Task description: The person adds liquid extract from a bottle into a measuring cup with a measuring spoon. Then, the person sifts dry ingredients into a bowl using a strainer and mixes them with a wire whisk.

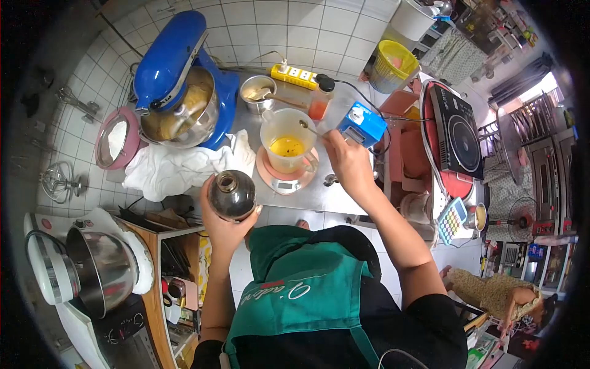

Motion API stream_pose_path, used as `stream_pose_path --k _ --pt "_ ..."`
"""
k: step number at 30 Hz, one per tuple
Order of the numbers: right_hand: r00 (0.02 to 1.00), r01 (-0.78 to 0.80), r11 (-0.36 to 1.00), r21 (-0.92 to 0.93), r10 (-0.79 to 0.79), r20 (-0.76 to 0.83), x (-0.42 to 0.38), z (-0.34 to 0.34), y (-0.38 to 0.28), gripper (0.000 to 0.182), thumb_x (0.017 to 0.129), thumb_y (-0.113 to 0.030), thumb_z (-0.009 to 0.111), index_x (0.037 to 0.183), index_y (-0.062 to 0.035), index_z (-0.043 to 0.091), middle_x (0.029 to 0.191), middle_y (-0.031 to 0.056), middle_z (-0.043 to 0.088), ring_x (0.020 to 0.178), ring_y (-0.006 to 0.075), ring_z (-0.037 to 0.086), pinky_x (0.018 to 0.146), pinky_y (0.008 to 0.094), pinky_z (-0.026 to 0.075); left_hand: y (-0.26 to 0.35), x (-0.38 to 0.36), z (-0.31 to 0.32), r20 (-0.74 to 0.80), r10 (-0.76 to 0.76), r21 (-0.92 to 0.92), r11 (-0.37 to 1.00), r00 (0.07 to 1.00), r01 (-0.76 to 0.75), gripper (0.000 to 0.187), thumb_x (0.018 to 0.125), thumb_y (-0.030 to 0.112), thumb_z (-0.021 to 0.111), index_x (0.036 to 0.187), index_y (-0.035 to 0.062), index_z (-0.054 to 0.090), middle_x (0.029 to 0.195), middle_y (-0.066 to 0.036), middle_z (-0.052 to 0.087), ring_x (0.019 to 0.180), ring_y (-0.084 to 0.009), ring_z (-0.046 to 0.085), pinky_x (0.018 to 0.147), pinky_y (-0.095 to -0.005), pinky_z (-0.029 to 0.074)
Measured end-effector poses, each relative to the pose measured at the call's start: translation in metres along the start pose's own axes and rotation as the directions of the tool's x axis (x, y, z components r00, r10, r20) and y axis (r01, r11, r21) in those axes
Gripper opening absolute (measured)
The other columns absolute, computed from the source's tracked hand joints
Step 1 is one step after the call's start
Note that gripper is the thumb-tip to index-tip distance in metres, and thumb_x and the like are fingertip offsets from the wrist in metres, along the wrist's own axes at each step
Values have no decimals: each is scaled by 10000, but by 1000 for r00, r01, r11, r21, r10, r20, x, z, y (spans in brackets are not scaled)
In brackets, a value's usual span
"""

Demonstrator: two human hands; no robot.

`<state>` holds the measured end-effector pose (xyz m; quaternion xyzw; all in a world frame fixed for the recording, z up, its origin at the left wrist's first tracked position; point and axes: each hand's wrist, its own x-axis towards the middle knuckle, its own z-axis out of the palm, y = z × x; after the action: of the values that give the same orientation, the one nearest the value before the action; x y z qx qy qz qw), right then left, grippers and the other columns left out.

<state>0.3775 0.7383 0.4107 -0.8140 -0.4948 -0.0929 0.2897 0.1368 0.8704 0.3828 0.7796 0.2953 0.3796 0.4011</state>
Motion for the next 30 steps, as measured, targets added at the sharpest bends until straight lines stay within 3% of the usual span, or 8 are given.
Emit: stream_pose_path --k 4,5,9,13,20,23,26,30 --pt "993 -94 954 284 109 -38 3 -5 2 43 862 -65 584 843 -32 565 664 221 607 526 358 594 472 402 469 5 3 1 29 30 39 999 999 -31 926 553 160 870 1313 -4 367 1187 -188 517 1098 -287 537 950 -380 427" --pt "973 -230 904 360 222 65 5 -13 0 70 882 -48 571 828 -6 590 639 170 624 480 238 586 465 308 442 4 3 1 32 51 60 997 998 -53 923 553 158 869 1312 -4 370 1186 -188 520 1097 -288 539 949 -380 428" --pt "902 -409 531 742 360 240 -8 -10 20 147 935 -106 547 868 17 592 596 -3 562 517 35 462 472 202 357 10 5 6 25 54 42 998 998 -55 909 552 149 867 1305 -5 381 1179 -185 528 1086 -290 548 945 -380 433" --pt "808 -553 316 771 429 404 -31 -12 28 143 954 -139 532 905 -16 587 595 -4 565 465 12 351 439 185 267 15 6 8 65 56 29 998 996 -58 898 554 135 862 1303 -2 386 1185 -183 531 1085 -288 552 945 -381 437" --pt "788 -575 230 785 414 455 -54 -18 33 134 954 -141 532 921 -19 577 606 13 585 438 18 358 413 190 266 21 12 12 85 17 -17 1000 996 -16 874 570 116 845 1309 10 390 1188 -177 540 1088 -296 556 944 -376 441" --pt "775 -613 318 724 422 470 -50 -31 11 119 952 -112 515 922 -10 568 607 26 592 408 26 381 389 193 280 28 20 12 103 73 78 994 992 -81 875 567 108 840 1311 11 389 1194 -179 538 1082 -310 560 943 -381 442" --pt "804 -571 298 765 394 446 -35 -38 -22 107 946 -77 495 926 7 559 609 38 599 386 36 409 374 196 301 28 30 14 141 54 54 997 989 -62 882 559 106 834 1313 14 387 1217 -185 506 1121 -327 525 972 -398 415" --pt "860 -475 277 835 349 373 -21 -15 -47 149 968 -128 504 917 -1 564 597 37 594 370 32 395 351 186 283 38 47 14 144 137 251 953 980 -170 893 536 94 819 1312 24 384 1218 -192 492 1148 -375 475 973 -451 388"
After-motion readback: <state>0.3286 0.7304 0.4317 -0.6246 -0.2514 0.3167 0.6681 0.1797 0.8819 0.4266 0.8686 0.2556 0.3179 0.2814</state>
